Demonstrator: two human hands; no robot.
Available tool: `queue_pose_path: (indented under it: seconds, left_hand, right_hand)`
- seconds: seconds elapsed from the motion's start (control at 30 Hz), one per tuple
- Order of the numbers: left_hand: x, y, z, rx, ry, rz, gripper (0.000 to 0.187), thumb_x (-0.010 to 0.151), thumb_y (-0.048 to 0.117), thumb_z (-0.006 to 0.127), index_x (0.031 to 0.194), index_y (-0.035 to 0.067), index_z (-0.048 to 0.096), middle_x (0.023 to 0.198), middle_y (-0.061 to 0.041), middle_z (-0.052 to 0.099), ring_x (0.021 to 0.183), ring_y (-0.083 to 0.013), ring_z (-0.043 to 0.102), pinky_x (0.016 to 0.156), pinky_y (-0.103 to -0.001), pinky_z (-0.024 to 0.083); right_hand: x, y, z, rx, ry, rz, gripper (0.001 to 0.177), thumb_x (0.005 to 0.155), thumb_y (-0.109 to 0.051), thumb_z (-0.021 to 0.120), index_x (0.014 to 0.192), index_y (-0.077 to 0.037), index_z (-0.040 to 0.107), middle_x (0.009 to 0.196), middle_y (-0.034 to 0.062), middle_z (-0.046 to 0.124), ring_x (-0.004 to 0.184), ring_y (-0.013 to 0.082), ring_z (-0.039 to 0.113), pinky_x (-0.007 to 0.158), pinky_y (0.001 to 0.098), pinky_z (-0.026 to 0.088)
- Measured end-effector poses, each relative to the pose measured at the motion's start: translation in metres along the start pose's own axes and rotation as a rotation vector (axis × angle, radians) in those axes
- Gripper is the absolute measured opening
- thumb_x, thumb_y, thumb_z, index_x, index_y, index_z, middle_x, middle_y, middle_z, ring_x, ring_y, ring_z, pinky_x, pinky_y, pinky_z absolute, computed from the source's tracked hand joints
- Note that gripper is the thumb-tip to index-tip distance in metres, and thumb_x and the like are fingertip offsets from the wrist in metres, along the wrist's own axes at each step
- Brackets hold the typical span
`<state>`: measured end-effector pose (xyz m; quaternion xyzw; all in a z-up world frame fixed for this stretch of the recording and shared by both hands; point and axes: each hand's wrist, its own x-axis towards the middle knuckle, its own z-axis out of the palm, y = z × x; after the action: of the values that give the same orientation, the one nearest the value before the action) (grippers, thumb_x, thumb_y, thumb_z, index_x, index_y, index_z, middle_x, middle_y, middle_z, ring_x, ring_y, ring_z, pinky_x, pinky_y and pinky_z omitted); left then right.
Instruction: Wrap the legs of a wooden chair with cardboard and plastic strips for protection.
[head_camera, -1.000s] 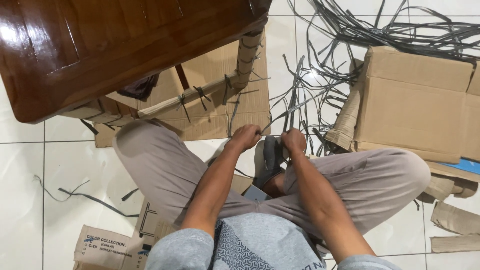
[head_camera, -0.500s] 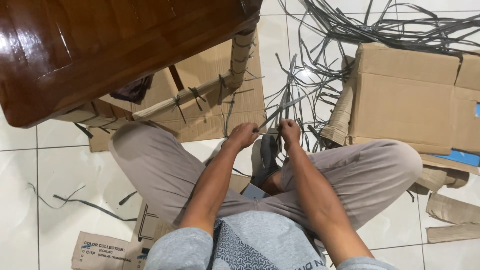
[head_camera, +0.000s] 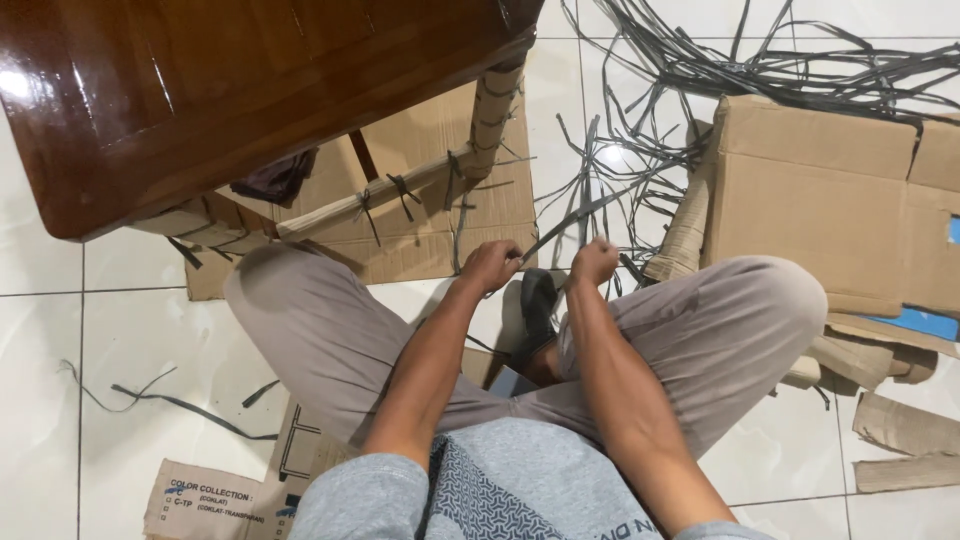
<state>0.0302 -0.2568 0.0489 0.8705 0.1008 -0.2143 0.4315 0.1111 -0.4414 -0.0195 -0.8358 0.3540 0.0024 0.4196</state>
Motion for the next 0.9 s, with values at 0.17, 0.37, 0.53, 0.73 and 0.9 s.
queue_pose_path:
  seconds: [0.17,0.37,0.53,0.73,0.9]
  left_hand:
    - [0.000,-0.006,-0.004,-0.060,0.042,0.029,0.028,0.097,0.025,0.063,0.120,0.013,0.074,0.120,-0.014,0.075,0.119,-0.0366,0.068,0.104,-0.053,0.052]
    - [0.002,-0.002,-0.009,-0.277,0.255,0.035,0.026,0.101,0.028,0.061,0.116,0.011,0.073,0.109,-0.015,0.076,0.110,-0.0365,0.070,0.098,-0.053,0.055]
    - [0.004,0.011,-0.011,-0.474,0.218,0.032,0.043,0.103,0.048,0.059,0.106,0.009,0.075,0.107,-0.016,0.076,0.112,-0.0389,0.069,0.099,-0.054,0.053]
    - [0.031,-0.001,0.017,-0.566,0.144,0.075,0.037,0.091,0.048,0.074,0.099,0.013,0.077,0.094,-0.008,0.077,0.101,-0.0285,0.070,0.097,-0.046,0.051]
    - [0.037,-0.016,0.019,-0.538,0.194,0.033,0.023,0.088,0.039,0.074,0.087,0.017,0.075,0.082,-0.005,0.076,0.089,-0.0262,0.073,0.087,-0.040,0.053]
  right_hand:
    - [-0.031,-0.102,-0.028,0.615,-0.153,-0.205,0.022,0.096,-0.033,0.067,0.095,-0.011,0.067,0.087,0.0021,0.063,0.086,0.0178,0.058,0.083,0.0408,0.046]
    - [-0.067,-0.132,-0.069,0.799,-0.732,0.106,0.008,0.099,-0.029,0.068,0.098,-0.022,0.066,0.064,-0.0105,0.049,0.046,0.0028,0.042,0.043,0.0148,0.029]
    - [-0.039,-0.090,-0.040,0.811,-0.810,0.216,0.011,0.099,-0.031,0.069,0.103,-0.021,0.064,0.078,-0.0101,0.064,0.059,0.0029,0.049,0.053,0.0171,0.035]
    - [-0.042,-0.084,-0.032,0.716,-0.824,0.199,0.016,0.091,-0.025,0.079,0.100,-0.020,0.066,0.084,-0.0040,0.071,0.066,0.0059,0.059,0.055,0.0179,0.044]
    - [-0.018,-0.063,-0.023,0.415,-0.647,0.044,0.020,0.091,-0.032,0.079,0.095,-0.019,0.065,0.084,-0.0009,0.067,0.072,0.0152,0.069,0.059,0.0266,0.055]
